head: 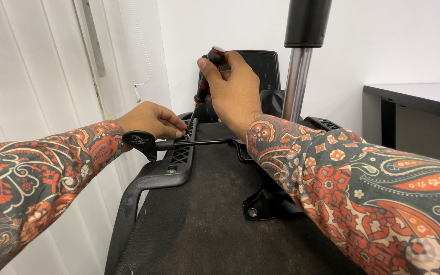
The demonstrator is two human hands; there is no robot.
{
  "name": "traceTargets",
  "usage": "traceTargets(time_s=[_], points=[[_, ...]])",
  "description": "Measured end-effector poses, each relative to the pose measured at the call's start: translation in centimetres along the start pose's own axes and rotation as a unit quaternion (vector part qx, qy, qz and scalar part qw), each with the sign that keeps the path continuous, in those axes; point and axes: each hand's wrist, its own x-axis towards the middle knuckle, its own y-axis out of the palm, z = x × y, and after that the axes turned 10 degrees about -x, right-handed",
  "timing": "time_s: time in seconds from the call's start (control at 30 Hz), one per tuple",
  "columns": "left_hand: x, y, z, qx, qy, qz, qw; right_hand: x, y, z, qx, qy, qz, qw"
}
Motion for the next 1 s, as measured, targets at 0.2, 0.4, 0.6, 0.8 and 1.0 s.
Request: traceTargets(time_s=[0.2, 0.4, 0.6, 0.8, 1.0], points=[[-0.4, 0.8, -2.3, 0.004, 0.047, -0.011, 0.999, 0.2, 0.3, -0.5, -0.039, -0.014, 0.007, 0.999], [-2.0, 2.1, -6.6, 0.152, 0.025, -0.101, 0.983, 0.3, 0.3, -1.0, -0.068, -0.004, 0.006, 0.998], [-2.6, 2.6, -6.5, 0.113, 0.078, -0.117, 0.984, 1.0, 0.9, -1.7, -0.079, -0.064, -0.021, 0.995], [-2.6, 2.9, -5.8, 0.095, 0.068, -0.131, 0.984, 1.0, 0.9, -1.6, -0.08, -0.078, -0.002, 0.994], [-2.6, 2.9, -6.1, 0.093, 0.061, -0.118, 0.987, 1.0, 0.8, -1.4, -0.091, -0.079, 0.009, 0.993]])
